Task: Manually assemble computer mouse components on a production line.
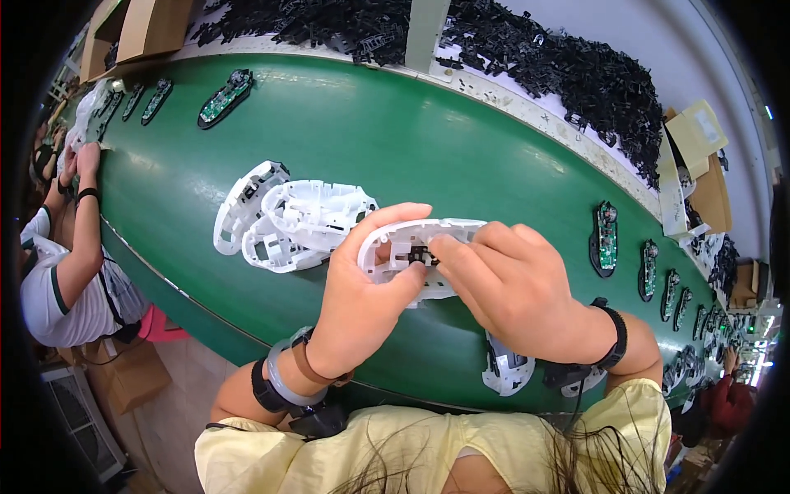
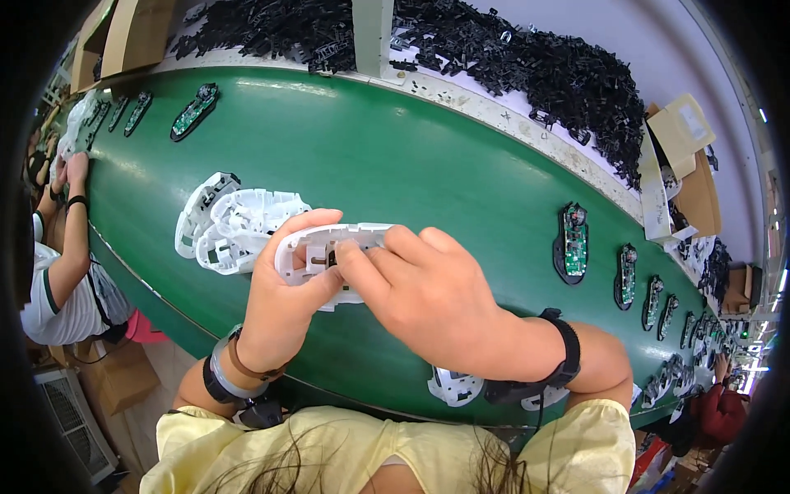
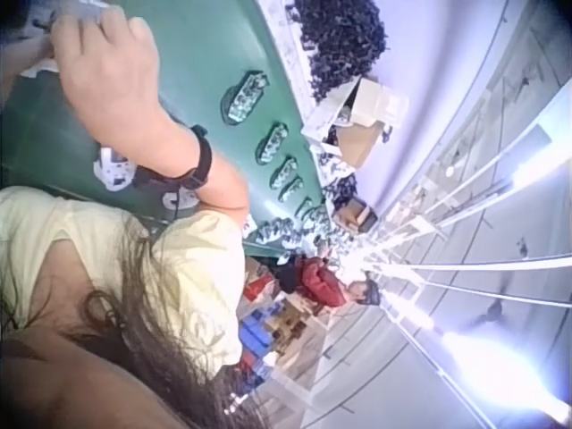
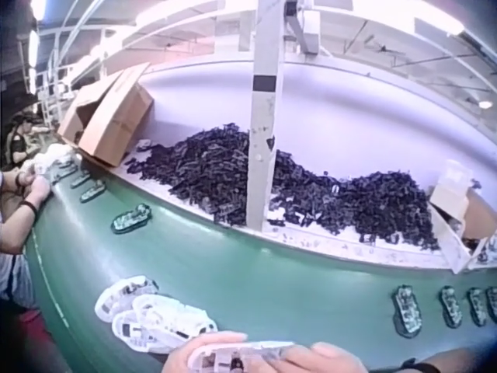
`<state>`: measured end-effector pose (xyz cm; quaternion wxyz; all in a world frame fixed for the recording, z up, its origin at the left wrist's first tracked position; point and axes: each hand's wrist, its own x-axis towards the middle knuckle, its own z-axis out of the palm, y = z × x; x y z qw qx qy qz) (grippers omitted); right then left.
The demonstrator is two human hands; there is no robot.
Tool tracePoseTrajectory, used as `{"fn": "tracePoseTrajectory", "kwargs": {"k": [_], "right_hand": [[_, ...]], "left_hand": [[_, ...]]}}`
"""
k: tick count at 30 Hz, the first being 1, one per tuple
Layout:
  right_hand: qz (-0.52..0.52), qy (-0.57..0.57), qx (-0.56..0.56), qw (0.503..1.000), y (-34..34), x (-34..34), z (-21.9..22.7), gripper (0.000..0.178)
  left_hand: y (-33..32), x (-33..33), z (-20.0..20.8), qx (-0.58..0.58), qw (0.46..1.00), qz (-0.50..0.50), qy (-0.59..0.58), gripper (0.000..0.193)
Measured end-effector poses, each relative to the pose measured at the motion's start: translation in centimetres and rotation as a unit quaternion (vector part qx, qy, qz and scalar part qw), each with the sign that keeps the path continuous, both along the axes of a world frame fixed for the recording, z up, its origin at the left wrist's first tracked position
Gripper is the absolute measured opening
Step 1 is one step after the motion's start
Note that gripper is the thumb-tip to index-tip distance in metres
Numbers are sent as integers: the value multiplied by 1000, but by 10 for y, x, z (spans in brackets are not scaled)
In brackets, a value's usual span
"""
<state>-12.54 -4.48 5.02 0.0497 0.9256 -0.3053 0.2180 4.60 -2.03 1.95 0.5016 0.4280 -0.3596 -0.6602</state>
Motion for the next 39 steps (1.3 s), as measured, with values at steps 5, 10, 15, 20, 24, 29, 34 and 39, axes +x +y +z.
{"fn": "tracePoseTrajectory", "kwargs": {"k": [5,10,15,20,24,29,34,39], "right_hand": [[40,-82,104,990,2,-4,-5,39],[18,-173,77,982,-2,-11,12,35],[75,-38,-54,995,-10,-1,-8,23],[50,-37,64,996,-8,2,-1,28],[82,-39,90,992,-9,-4,-3,31],[62,-6,18,998,-2,3,-4,31],[44,22,-57,997,3,2,-11,30],[-9,35,31,999,17,0,-7,27]], "left_hand": [[-4,3,0,-24,999,7,-33,42],[-2,6,4,-50,998,-1,-45,41],[-2,7,4,-24,1000,-7,-17,41],[-5,11,1,-56,997,-46,-37,43],[-1,13,9,-25,996,-72,-52,43],[-2,10,7,-56,997,-44,-38,42],[-2,12,6,-61,994,-56,-71,41],[-1,7,2,-63,992,-62,-90,38]]}}
